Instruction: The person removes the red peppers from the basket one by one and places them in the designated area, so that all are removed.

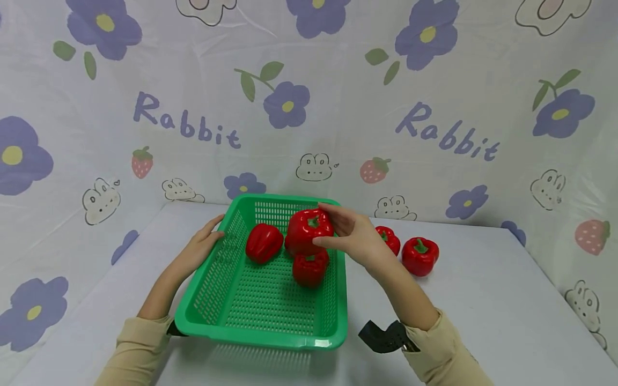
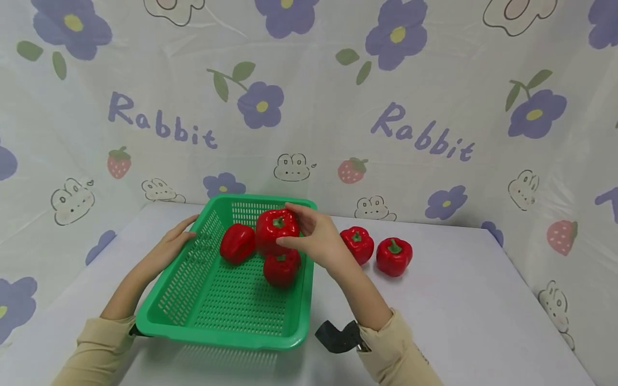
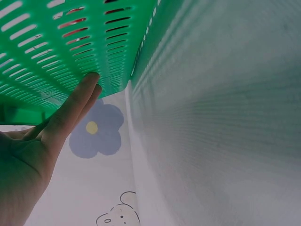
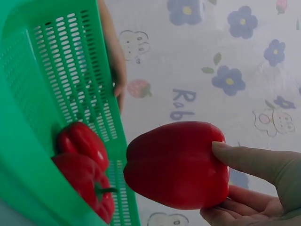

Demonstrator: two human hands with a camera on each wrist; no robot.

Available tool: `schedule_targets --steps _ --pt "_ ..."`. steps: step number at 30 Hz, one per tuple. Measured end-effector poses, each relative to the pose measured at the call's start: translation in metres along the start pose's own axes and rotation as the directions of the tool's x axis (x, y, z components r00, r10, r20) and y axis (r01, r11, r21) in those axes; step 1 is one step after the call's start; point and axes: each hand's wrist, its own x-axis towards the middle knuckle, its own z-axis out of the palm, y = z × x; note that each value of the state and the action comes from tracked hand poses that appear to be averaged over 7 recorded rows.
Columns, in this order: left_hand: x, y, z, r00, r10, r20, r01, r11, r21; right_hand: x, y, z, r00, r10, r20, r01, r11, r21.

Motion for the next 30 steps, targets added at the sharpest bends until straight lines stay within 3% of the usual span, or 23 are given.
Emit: schedule_targets --steps 16,30 --pt "-0.001 0.001 0.000 1.000 -0.003 0.006 0.003 1.000 -0.005 -0.027 0.016 -0.061 0.982 0.085 -0.171 -0.089 0.996 -0.015" --pt "-0.001 0.001 0.001 1.000 -0.002 0.007 0.002 1.000 -0.012 -0.051 0.047 -0.119 0.925 0.165 -0.342 -0.209 0.973 -0.096"
